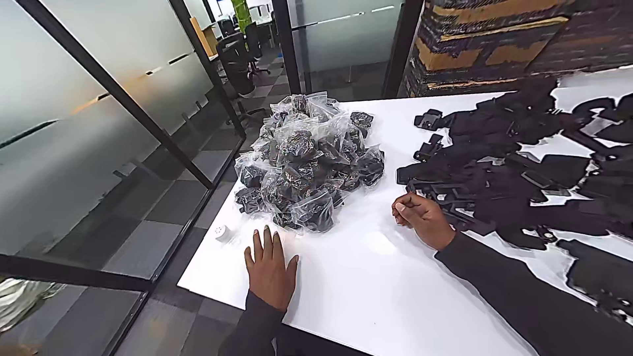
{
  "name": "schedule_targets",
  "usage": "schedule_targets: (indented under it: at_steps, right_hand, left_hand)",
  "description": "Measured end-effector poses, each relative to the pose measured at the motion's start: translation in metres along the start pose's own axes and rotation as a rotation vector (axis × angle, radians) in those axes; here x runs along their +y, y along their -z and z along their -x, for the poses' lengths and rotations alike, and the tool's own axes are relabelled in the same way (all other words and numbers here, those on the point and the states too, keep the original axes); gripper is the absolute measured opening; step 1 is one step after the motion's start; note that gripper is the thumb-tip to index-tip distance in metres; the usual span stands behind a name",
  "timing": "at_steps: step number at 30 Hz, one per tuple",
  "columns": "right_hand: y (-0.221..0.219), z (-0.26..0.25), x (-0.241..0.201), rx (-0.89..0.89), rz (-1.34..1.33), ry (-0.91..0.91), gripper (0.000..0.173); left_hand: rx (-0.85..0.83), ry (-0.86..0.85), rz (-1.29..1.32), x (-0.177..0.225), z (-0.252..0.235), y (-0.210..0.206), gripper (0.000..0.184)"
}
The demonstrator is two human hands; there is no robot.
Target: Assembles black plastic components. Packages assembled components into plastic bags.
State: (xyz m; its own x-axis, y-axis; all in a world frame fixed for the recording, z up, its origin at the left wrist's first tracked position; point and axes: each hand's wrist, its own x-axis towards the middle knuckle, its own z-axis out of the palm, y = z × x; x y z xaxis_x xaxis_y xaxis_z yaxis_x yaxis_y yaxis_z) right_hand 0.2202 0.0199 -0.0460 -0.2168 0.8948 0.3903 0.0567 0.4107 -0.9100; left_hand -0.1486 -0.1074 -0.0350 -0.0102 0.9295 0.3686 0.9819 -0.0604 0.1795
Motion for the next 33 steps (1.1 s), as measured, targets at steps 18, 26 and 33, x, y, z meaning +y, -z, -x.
schedule_targets:
  at_steps: [18,26,33]
  right_hand:
    - [-0.009,0.049,-0.014,-0.305,0.461,0.290,0.024]
    - [-0.005,0.064,-0.024,-0.365,0.493,0.370,0.023]
    - [-0.004,0.066,-0.028,-0.370,0.510,0.382,0.023]
  left_hand:
    - [-0.272,0.135,-0.039,0.001,-0.010,0.003,0.038]
    - [-0.294,0.160,-0.009,0.002,-0.015,0.014,0.038]
    - [-0.143,0.139,0.058,-0.004,-0.013,0.015,0.032]
